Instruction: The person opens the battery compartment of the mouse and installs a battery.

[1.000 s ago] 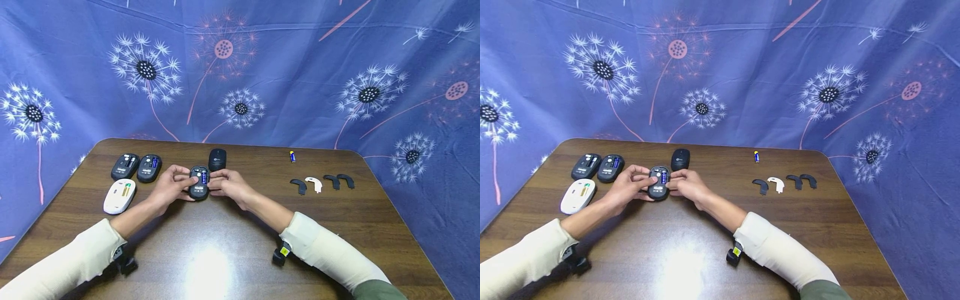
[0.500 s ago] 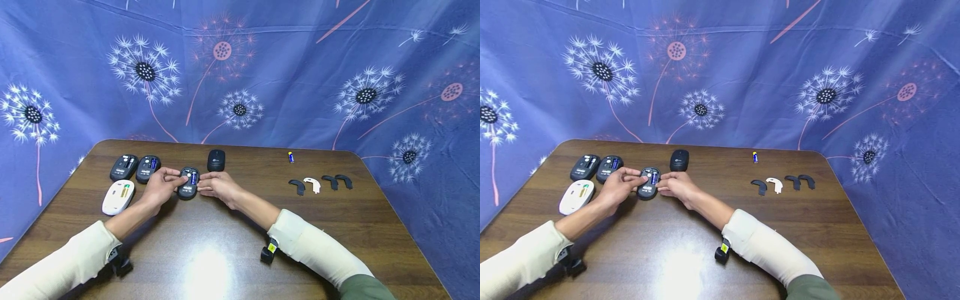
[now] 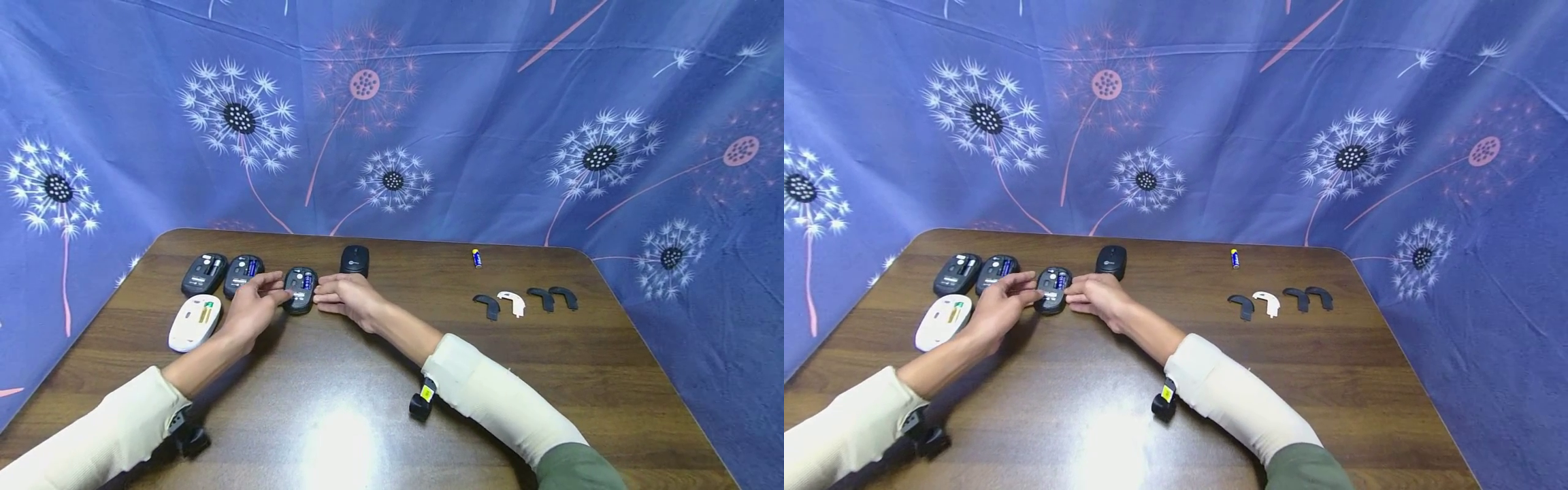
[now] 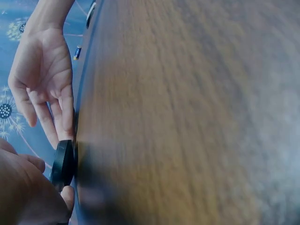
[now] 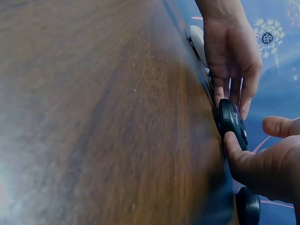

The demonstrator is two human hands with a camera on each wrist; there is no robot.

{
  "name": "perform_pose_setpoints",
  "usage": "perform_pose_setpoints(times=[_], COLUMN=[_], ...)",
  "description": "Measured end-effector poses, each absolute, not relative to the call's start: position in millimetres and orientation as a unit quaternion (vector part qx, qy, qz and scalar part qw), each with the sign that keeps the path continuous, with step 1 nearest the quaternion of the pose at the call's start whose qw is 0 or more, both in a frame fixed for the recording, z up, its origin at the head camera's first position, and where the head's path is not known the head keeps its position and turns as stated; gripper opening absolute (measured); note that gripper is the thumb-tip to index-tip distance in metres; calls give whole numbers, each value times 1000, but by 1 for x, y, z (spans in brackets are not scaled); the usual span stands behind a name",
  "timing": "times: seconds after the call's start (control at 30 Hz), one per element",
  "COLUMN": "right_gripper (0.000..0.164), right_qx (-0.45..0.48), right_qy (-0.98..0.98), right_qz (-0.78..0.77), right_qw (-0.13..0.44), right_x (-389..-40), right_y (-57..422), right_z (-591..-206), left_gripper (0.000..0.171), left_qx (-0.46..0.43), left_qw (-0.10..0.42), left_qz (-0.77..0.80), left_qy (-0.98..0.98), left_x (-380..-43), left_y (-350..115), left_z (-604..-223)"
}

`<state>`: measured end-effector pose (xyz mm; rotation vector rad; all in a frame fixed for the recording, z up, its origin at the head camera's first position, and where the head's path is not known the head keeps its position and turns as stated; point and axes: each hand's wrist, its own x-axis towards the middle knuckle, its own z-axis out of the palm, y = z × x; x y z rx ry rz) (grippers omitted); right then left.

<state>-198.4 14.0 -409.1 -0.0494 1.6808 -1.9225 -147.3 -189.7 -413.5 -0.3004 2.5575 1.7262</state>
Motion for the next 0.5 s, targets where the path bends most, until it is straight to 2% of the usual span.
perform_pose_setpoints(times=[0.5], right_gripper=[49], right_qx=[-33], right_qy=[609], right_qz=[-738], right_qw=[288], right_x=[-208], right_y=[-12], right_z=[-416], left_gripper=[67], left_qx=[-108], left_qw=[-6], left_qz=[559], left_qy=[822], left_x=[-146], left_y=[-197], left_z=[-415])
